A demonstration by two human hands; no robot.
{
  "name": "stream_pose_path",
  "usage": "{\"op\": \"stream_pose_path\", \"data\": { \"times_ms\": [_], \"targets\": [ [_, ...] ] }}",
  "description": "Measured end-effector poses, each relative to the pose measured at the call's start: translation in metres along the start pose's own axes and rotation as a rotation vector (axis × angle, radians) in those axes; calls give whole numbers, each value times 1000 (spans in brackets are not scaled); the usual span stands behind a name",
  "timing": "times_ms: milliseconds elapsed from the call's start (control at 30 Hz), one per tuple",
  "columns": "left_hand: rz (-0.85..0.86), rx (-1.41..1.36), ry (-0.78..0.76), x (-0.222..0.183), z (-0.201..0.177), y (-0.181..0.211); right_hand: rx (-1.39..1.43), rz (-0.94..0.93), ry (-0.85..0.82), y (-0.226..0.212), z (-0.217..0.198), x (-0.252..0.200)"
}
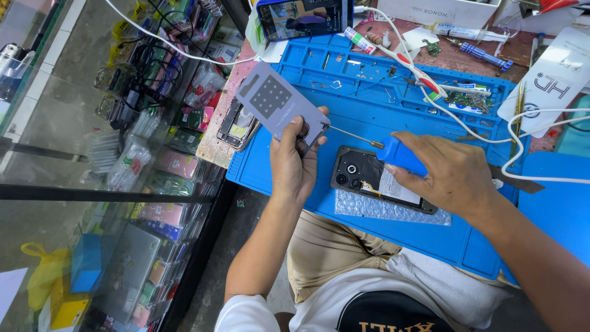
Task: The person turns on a mobile phone to check the screen, then places the phone and a back cover on a work mat. The person uses a screwdriver to remove screws from the phone's internal chassis and places a thin wire under the chassis.
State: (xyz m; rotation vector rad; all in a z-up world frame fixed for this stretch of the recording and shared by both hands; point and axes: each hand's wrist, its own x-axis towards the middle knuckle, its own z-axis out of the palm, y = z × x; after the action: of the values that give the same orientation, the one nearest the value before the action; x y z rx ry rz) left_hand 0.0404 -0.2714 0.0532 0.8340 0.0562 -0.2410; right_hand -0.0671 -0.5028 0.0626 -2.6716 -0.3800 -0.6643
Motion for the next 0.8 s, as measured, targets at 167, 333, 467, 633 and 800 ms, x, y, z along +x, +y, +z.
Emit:
{"op": "stream_pose_path", "data": {
  "times_ms": [167, 333, 467, 633, 800],
  "targets": [
    [-110, -137, -56, 7, -7, -5, 114, 9, 4, 1, 1, 0],
    [-202, -189, -53, 8, -8, -7, 68, -22, 4, 4, -5, 2],
    [124, 69, -32, -4, 3, -4, 6, -33, 16, 2, -5, 1],
    [273, 117, -34, -12, 6, -11, 46, 16, 32, -4, -3, 0],
    [297, 94, -77, -9, 10, -10, 126, 152, -85, -4, -8, 4]
  ]
}}
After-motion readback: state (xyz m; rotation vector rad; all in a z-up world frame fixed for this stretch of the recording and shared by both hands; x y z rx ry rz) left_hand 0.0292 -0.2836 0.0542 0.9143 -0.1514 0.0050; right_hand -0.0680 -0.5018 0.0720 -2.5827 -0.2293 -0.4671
